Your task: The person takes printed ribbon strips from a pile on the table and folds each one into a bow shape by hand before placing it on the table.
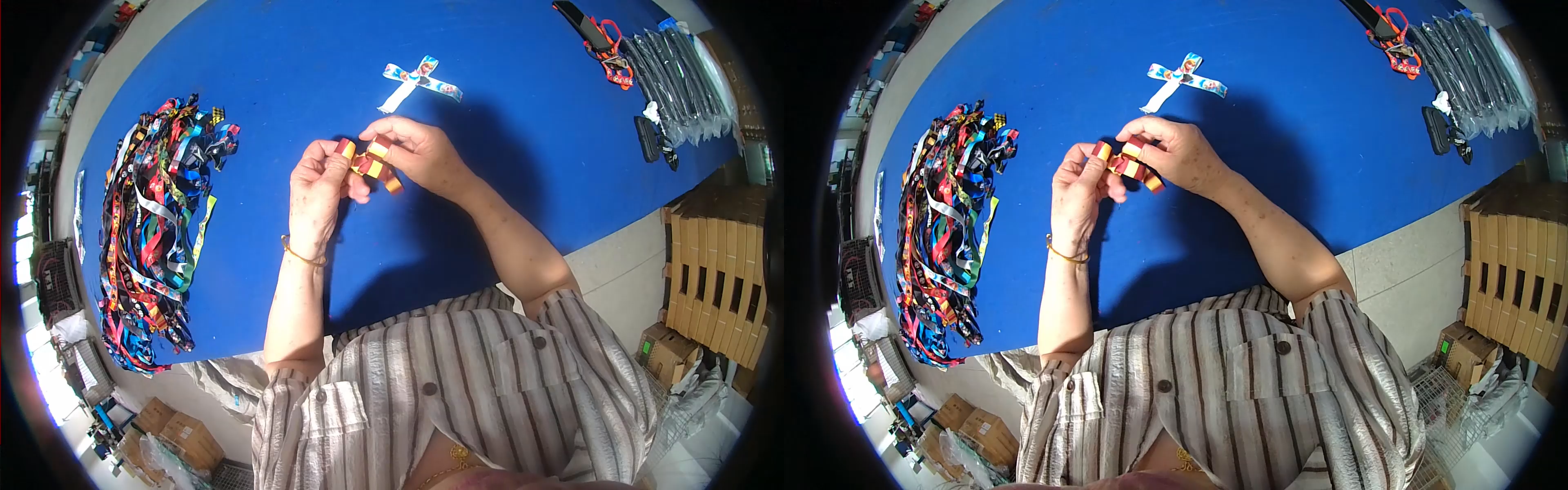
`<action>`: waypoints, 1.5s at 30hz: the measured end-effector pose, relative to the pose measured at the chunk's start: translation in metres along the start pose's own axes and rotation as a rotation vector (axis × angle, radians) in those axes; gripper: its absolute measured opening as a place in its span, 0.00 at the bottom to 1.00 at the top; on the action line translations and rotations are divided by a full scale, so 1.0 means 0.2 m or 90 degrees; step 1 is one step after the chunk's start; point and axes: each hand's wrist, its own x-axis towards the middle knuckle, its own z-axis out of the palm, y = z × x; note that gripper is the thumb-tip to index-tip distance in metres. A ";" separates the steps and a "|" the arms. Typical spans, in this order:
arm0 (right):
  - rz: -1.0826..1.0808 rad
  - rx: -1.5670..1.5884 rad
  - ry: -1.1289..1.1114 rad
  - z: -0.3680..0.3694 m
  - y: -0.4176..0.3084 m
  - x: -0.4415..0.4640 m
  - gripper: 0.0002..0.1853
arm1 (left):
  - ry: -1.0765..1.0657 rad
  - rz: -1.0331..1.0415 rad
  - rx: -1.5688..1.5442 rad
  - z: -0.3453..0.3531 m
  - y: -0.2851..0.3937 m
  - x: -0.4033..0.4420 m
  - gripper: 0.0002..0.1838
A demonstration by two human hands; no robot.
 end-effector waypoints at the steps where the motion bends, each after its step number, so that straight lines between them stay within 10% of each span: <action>1: -0.027 -0.009 0.008 0.00 0.01 0.00 0.12 | 0.015 0.016 -0.016 0.01 -0.01 0.00 0.10; 7: 0.230 0.071 -0.081 -0.02 -0.13 -0.01 0.11 | 0.001 0.038 -0.017 -0.02 -0.05 0.02 0.16; 45: 0.176 0.263 0.012 0.04 -0.11 -0.03 0.17 | -0.050 0.019 -0.216 0.03 -0.09 0.02 0.18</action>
